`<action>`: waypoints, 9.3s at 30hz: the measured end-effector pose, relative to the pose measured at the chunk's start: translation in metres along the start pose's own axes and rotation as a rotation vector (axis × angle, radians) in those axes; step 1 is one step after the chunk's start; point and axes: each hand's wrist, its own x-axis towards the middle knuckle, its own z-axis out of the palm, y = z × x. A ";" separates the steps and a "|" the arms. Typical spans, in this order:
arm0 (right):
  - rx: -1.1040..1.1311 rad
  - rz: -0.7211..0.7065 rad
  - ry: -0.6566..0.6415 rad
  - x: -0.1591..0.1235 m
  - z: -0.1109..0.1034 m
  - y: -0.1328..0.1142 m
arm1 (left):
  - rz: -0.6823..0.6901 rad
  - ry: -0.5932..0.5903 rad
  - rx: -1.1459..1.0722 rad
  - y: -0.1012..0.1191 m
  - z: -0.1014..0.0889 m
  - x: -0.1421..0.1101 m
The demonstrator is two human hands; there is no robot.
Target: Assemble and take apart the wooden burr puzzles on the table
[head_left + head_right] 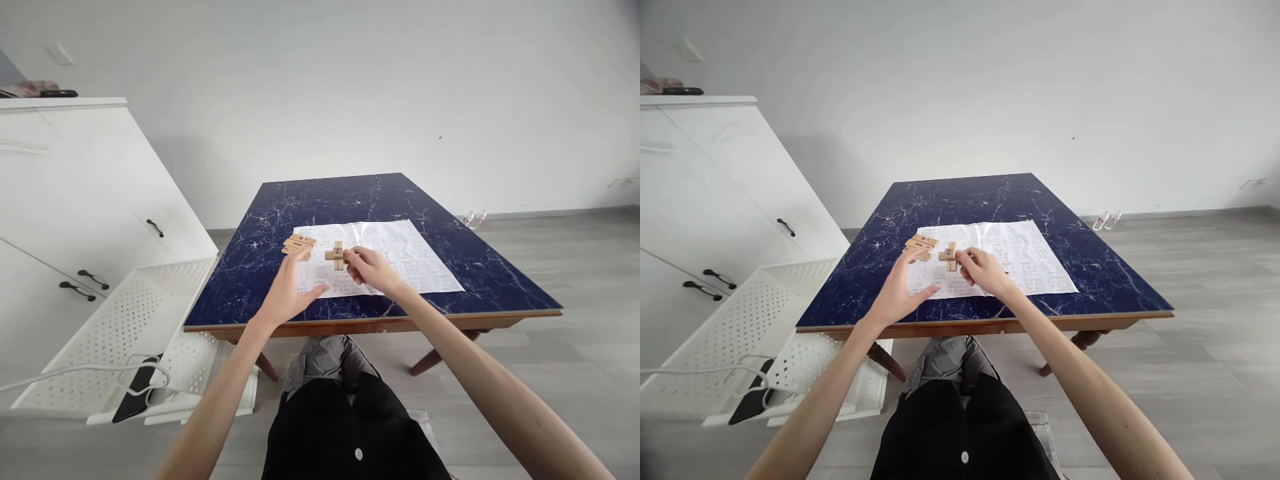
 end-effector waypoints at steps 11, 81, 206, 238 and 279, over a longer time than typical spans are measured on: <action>0.427 -0.086 -0.608 -0.038 0.010 -0.049 | 0.045 -0.161 -0.340 0.033 -0.036 0.000; 0.658 -0.422 -0.778 -0.119 0.025 -0.067 | 0.437 -0.452 -0.949 0.101 -0.061 -0.021; -0.057 -0.263 -0.044 0.051 -0.019 0.033 | -0.045 -0.335 -0.644 -0.031 0.046 0.094; -0.052 -0.242 -0.209 0.050 -0.037 0.046 | -0.148 -0.524 -0.542 -0.023 0.043 0.108; 0.188 -0.073 -0.239 0.059 -0.037 0.039 | -0.298 -0.317 -0.664 -0.014 0.044 0.088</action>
